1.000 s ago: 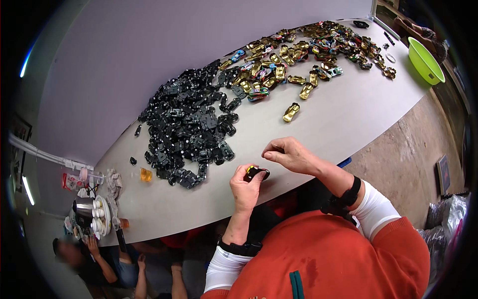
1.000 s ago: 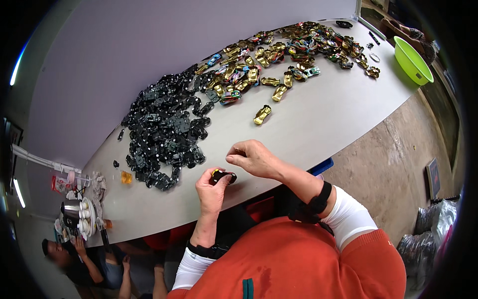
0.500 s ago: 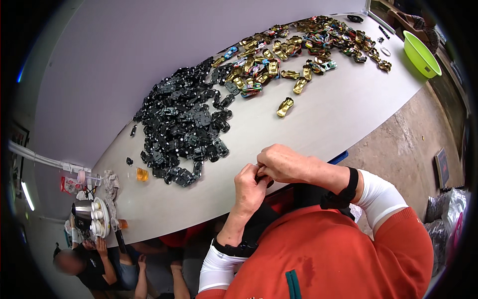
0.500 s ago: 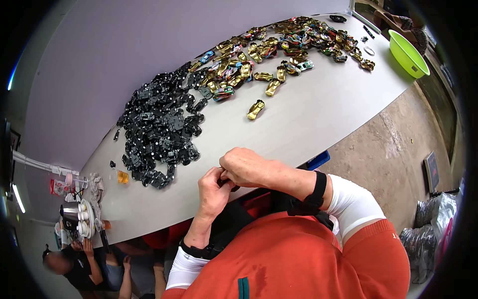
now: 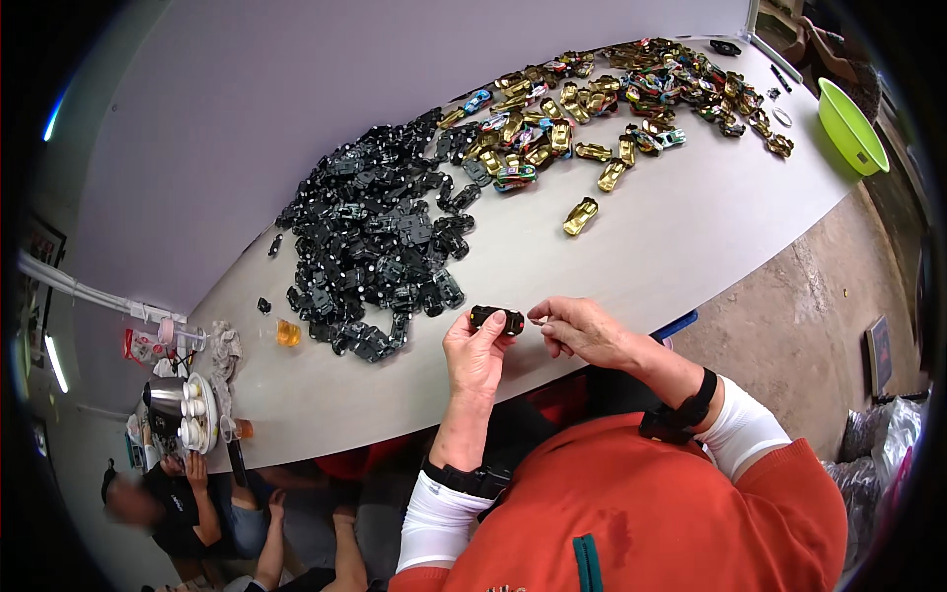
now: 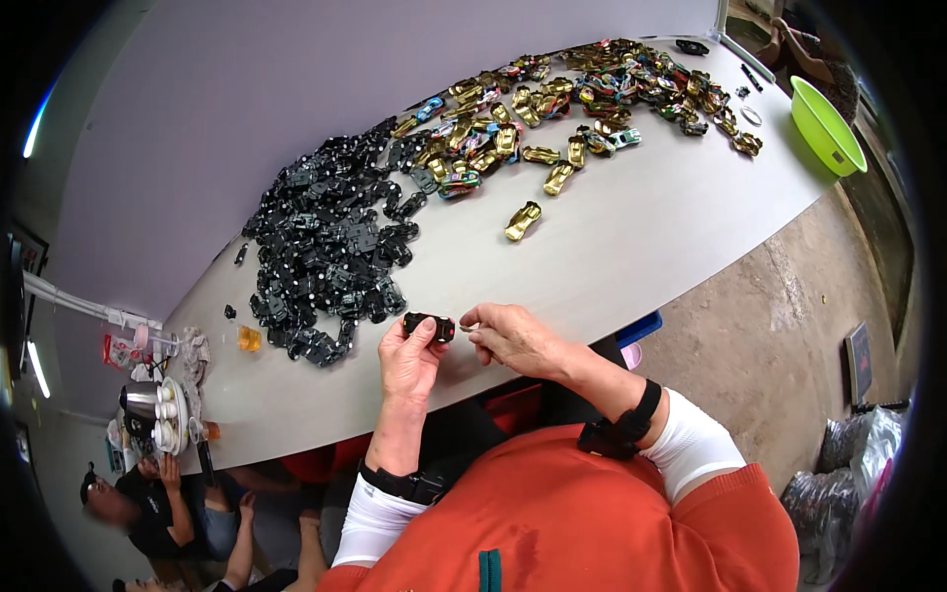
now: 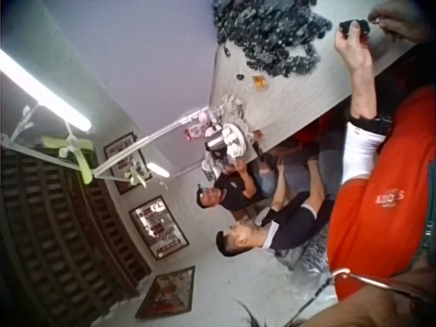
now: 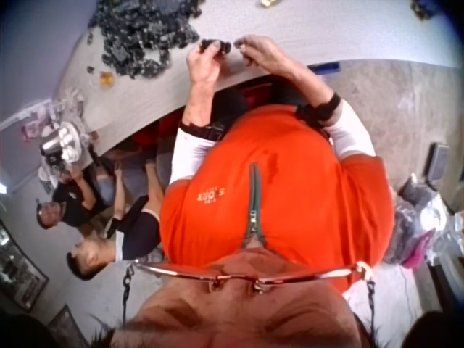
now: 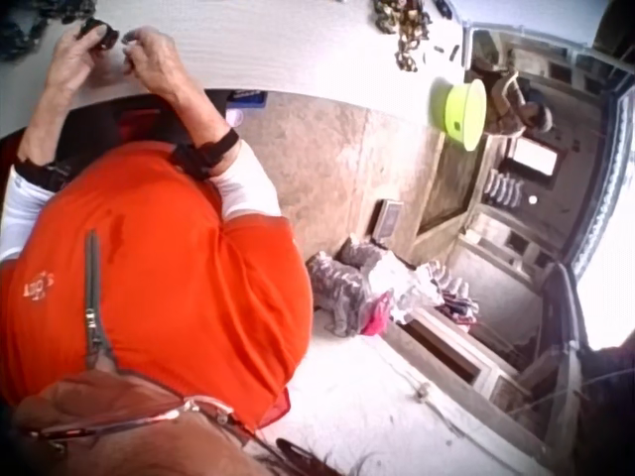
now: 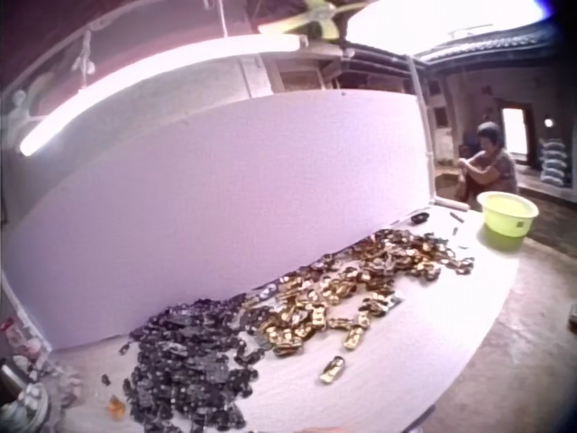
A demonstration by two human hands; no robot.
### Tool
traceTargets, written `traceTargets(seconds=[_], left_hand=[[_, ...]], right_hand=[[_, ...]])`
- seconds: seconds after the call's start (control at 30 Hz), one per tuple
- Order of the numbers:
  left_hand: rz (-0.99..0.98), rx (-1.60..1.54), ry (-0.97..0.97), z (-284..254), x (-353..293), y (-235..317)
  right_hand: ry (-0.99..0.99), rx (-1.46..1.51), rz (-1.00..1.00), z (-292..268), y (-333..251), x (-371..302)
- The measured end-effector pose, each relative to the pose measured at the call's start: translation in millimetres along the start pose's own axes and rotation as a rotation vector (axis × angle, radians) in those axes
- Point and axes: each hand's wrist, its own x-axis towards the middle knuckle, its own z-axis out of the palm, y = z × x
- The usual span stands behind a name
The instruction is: The person assembles small toy cars by hand at a table. They pick up a black chassis and a colored body, fit the two parts together, and place the completed unit on the table. The process is repeated continuously with different colored bodies.
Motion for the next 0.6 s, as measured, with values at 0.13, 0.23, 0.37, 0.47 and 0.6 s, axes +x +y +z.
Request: traceTargets(seconds=[0.13,0.23,0.37,0.47,0.6], left_hand=[[0.019,0.052,-0.013,10,-3,2],[0.024,0.075,-0.031,14,-5,3],[0.067,0.087,0.002,17,-7,4],[0.114,0.122,0.028,20,-8,4],[0.212,0.189,0.057,26,-10,4]], right_hand=[[-0.03,0.06,-0.032,1,1,2],[-0.058,0.08,0.007,3,-1,0],[-0.032,0.024,-0.082,3,0,1],[0.002,0.015,-0.094,5,-2,1],[0.088,-0.041,-0.181,8,5,4]])
